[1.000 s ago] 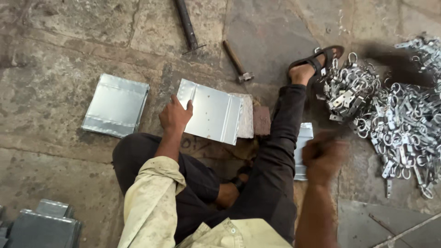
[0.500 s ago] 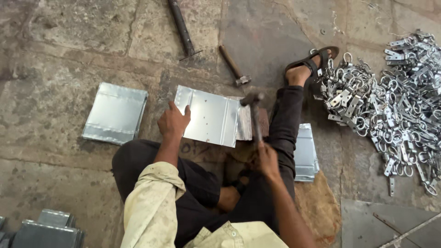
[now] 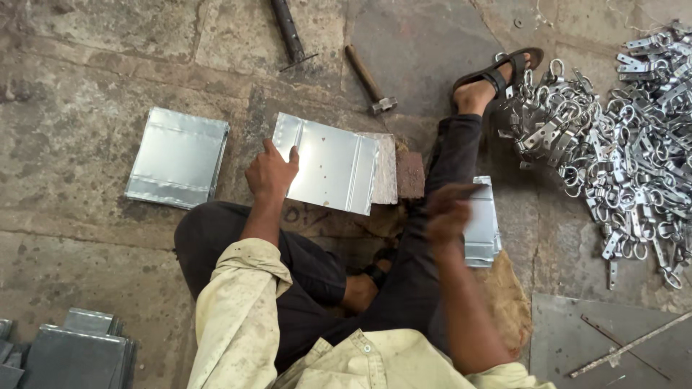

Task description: The person shapes metal sheets by holding them against a brick and striking them with a hammer to create folds.

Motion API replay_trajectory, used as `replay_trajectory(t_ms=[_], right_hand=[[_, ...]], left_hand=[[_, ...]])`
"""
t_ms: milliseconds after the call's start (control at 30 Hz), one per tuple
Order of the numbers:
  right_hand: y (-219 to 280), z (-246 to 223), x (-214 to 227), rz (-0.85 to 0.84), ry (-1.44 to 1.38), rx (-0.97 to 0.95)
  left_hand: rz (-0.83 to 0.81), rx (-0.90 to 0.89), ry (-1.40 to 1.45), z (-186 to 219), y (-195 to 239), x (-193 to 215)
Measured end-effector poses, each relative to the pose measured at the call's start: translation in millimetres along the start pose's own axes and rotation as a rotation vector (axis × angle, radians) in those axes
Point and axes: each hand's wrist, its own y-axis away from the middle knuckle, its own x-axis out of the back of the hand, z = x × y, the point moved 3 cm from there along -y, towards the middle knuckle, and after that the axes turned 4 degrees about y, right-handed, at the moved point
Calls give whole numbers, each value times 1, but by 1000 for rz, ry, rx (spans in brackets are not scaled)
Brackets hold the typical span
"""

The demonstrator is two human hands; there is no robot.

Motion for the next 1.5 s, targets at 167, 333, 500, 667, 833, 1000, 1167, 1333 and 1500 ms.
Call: replay_trajectory(t_ms=[167,333,500,667,833,1000,1167,1333,1500], right_hand=[[33,42,-4,-305,289,-876],[-10,-50,9,-143,90,-608],[3,-23,2,-146,224,-225],[39,40,-13,-392,597,-415],[54,27,4,-281,455,-515],[87,-15,-6,-215,41,-648],[106,2,-4,-285,424,-315],[125,54,-9,-307,660,-592],[112,31,7,-275,462,-653]], left_hand=[[30,8,31,-1,-1,1],[48,-2,19,-2,3,-3],[28,5,17,-2,2,-5],[97,-24,35,-16,-13,-33],[268,-76,14,-36,-36,-61],[129,-4,64,-30,-26,-41],[115,38,143,-29,-30,-39],[285,-59,215,-44,-40,-62],[141,52,233,-32,-32,-61]])
